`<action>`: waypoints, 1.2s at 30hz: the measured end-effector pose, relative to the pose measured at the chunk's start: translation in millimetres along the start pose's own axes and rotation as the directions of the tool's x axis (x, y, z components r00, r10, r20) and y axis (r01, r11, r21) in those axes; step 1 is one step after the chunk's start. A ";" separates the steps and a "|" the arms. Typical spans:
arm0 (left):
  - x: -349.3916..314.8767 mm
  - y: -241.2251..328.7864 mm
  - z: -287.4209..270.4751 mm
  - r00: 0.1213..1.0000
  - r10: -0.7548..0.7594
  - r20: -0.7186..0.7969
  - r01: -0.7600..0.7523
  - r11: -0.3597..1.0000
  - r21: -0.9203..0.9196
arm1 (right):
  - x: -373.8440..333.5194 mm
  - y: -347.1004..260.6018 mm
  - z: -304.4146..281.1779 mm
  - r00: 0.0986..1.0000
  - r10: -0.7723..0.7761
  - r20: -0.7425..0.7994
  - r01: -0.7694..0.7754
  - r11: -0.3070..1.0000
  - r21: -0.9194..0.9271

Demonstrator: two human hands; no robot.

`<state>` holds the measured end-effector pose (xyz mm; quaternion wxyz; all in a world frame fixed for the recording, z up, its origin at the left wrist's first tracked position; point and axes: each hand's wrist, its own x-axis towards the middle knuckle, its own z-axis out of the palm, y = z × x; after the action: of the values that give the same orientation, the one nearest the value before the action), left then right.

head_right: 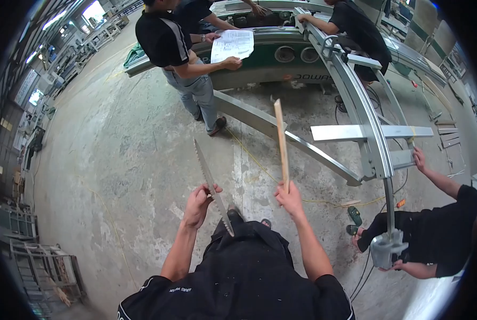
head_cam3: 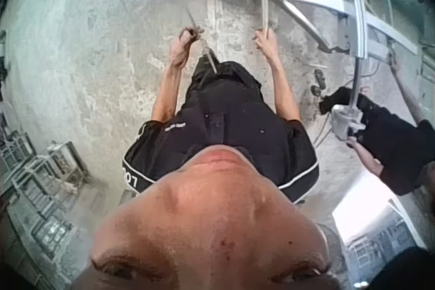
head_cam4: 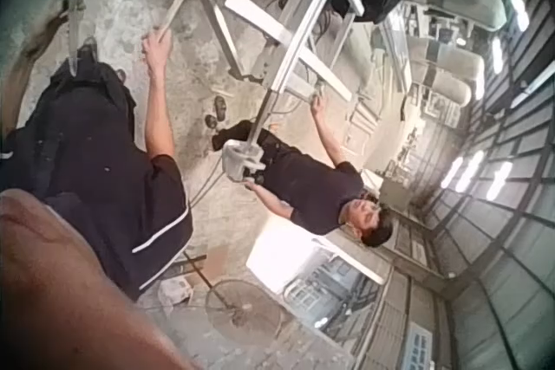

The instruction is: Operating and preparing an industrial table saw for cutting white profiles.

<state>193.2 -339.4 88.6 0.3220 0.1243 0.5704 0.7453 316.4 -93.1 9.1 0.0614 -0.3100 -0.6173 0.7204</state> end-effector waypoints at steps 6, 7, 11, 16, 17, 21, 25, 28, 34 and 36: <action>128.8 11.1 -20.4 0.992 -0.047 0.118 0.040 0.997 0.066 | 103.1 -50.0 -38.3 0.935 -0.188 -0.300 0.195 0.981 -0.007; 151.3 14.7 -22.5 0.986 -0.067 0.153 0.056 0.996 0.073 | 117.9 -56.0 -47.3 0.903 -0.198 -0.383 0.221 0.975 0.019; 230.2 35.9 -29.1 0.970 -0.072 0.233 0.047 0.993 0.110 | 163.0 -68.6 -79.8 0.749 -0.306 -0.588 0.213 0.951 -0.224; 317.1 48.8 -34.4 0.973 -0.043 0.227 -0.056 0.909 0.413 | 201.4 -55.9 -122.5 0.569 -0.490 -0.660 -0.011 0.799 -0.602; 331.5 51.7 -31.2 0.971 -0.049 0.234 -0.054 0.908 0.415 | 211.6 -51.0 -129.4 0.503 -0.616 -0.606 -0.066 0.672 -0.738; 384.3 38.8 -38.3 0.985 -0.016 0.171 -0.039 0.950 0.311 | 227.5 -73.2 -112.3 0.520 -0.552 -0.652 -0.178 0.676 -0.715; 425.9 51.1 -29.4 0.948 -0.227 0.224 0.262 0.955 -0.139 | 248.6 -54.5 -130.1 0.580 -0.430 -0.692 -0.180 0.760 -0.624; 452.1 58.5 -10.0 0.930 -0.311 0.196 0.349 0.915 -0.204 | 258.0 -36.5 -130.1 0.585 -0.019 -0.811 0.167 0.981 0.098; 498.7 23.0 -13.6 0.953 -0.235 0.190 0.294 0.864 -0.409 | 274.0 -55.3 -115.8 0.598 -0.118 -0.793 -0.164 0.950 -0.264; 529.0 23.1 -11.3 0.946 -0.251 0.206 0.319 0.836 -0.446 | 277.2 -57.1 -112.8 0.621 -0.267 -0.737 -0.357 0.741 -0.569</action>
<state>-223.8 -22.3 10.2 0.4888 0.0071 0.3593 0.7949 136.7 146.8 -45.9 0.1881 -0.6080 -0.7330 0.2403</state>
